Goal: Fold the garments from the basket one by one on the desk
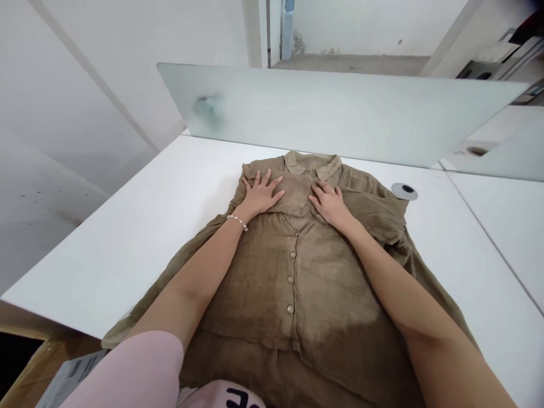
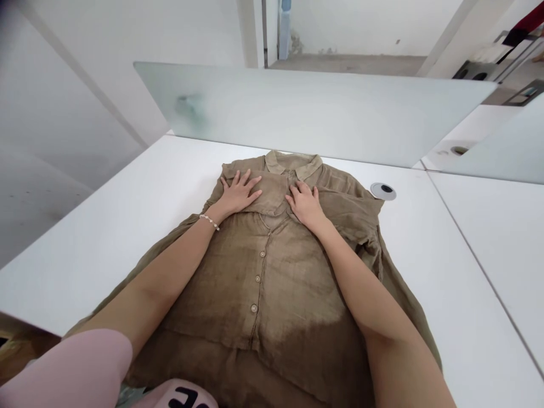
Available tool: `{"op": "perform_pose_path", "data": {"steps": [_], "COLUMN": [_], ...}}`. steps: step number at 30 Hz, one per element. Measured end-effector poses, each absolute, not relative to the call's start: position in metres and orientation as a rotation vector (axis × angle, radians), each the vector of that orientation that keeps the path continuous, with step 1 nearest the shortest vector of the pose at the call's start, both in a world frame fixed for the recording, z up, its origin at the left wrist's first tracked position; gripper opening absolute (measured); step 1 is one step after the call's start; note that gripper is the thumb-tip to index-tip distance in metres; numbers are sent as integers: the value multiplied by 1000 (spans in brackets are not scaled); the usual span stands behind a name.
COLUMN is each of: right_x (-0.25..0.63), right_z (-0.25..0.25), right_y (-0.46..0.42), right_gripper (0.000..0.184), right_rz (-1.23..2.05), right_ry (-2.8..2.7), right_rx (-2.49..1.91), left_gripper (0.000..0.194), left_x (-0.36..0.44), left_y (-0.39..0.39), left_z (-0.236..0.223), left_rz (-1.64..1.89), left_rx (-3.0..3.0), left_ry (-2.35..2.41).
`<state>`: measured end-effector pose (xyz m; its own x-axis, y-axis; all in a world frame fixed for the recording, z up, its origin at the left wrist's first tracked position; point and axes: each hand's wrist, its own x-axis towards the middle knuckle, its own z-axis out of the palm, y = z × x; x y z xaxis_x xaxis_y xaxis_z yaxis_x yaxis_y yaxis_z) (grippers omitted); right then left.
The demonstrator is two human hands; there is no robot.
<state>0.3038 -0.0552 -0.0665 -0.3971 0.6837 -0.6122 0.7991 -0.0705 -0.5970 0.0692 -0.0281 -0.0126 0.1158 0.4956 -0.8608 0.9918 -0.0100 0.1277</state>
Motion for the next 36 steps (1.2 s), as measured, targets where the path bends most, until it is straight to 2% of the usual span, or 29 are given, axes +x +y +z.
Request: {"op": "perform_pose_path", "data": {"steps": [4, 10, 21, 26, 36], "right_x": [298, 283, 300, 351, 445], "right_z": [-47, -37, -21, 14, 121], "right_y": [-53, -62, -63, -69, -140], "right_gripper": [60, 53, 66, 66, 57], "right_rz": [-1434, -1497, -1548, -1654, -1462], "right_ry": [2161, 2164, 2162, 2166, 2043], "right_rx": [1705, 1401, 1540, 1524, 1448], "left_gripper": [66, 66, 66, 67, 66], "left_x": [69, 68, 64, 62, 63], "left_y": [-28, -29, -29, -32, -29], "left_z": [-13, -15, -18, -23, -16], "left_rz": [-833, -831, -805, -788, -807], "left_rx": [1602, 1597, 1571, 1572, 1565], "left_ry": [1497, 1509, 1539, 1534, 1514]}}
